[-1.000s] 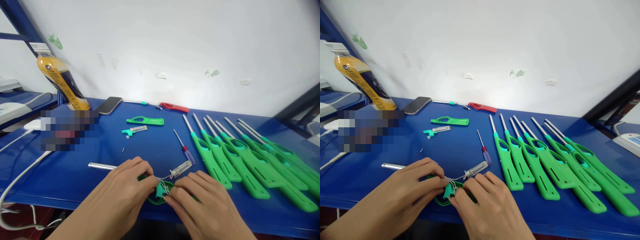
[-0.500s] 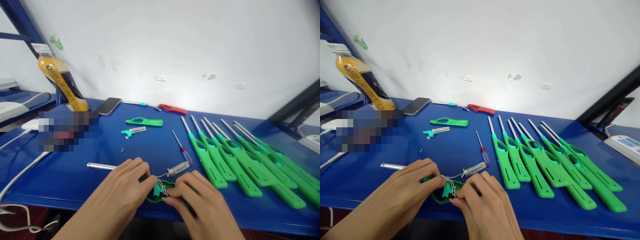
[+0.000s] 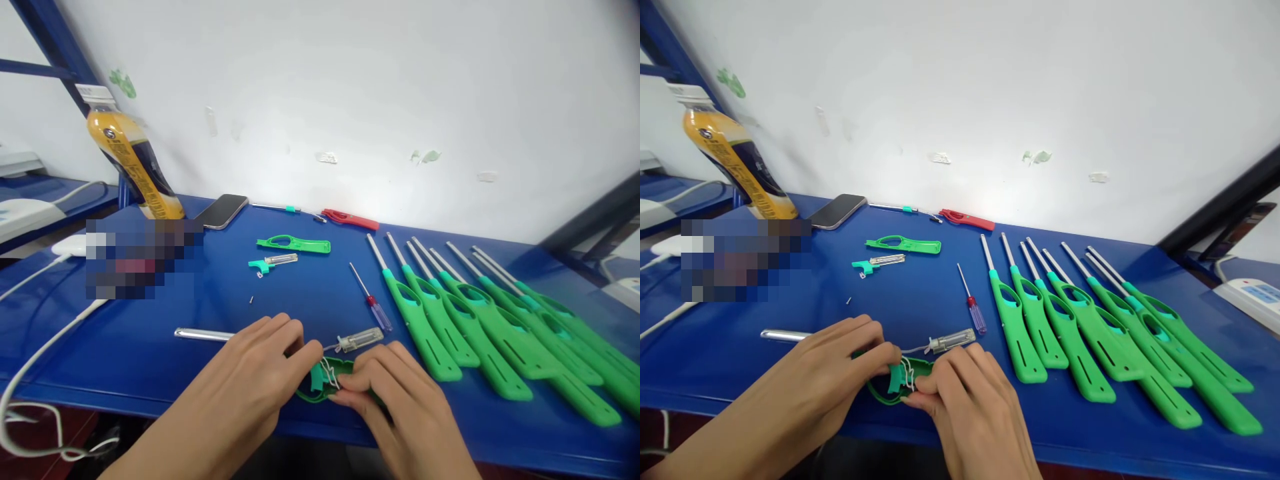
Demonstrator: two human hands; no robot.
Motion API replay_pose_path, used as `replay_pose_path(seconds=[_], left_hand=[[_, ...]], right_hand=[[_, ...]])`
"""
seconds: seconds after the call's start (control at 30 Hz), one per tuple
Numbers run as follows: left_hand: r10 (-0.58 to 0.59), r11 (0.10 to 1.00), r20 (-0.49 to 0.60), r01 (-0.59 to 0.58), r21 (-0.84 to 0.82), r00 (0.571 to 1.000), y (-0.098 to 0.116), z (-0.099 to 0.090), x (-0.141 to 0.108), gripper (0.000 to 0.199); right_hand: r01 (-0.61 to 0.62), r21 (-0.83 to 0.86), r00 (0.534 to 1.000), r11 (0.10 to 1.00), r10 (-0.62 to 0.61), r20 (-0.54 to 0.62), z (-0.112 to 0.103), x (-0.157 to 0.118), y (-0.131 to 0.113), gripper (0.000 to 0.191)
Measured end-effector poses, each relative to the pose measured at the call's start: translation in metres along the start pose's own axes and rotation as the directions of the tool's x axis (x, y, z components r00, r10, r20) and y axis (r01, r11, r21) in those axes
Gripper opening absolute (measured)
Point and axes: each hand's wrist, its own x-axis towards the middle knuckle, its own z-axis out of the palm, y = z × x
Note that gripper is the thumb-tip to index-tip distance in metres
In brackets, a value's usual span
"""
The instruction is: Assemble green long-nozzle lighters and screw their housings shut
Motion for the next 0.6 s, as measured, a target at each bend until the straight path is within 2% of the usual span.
replay_pose_path(seconds=[0.07,0.17,0.37,0.5,0.6], left_hand=[[0.011,1.000,-0.005,-0.011,-0.007,1.000,-0.001,0.002,-0.001,0.055],[0.016,1.000,-0.016,-0.016,0.021,1.000,-0.001,0.003,-0.003,0.057],[0.029,0.998,-0.037,-0.027,0.054,0.999,-0.001,0.001,-0.005,0.059],[0.024,0.996,-0.044,-0.020,0.089,0.999,0.000,0.001,-0.005,0.060],[0.047,0.993,-0.089,-0.037,0.111,0.995,0.004,0.000,-0.001,0.054]], right_hand=[[-0.015,0.018,1.000,1.000,0.015,-0.024,0.003,-0.001,0.000,0.040],[-0.011,0.034,1.000,0.999,0.011,-0.001,0.004,-0.001,0.000,0.038],[0.042,0.061,0.999,0.997,-0.042,0.001,0.000,0.001,-0.002,0.035],[0.106,0.016,0.994,0.994,-0.106,0.027,-0.005,0.005,-0.002,0.030],[0.159,-0.064,0.987,0.985,-0.156,0.048,-0.009,0.008,-0.003,0.028]])
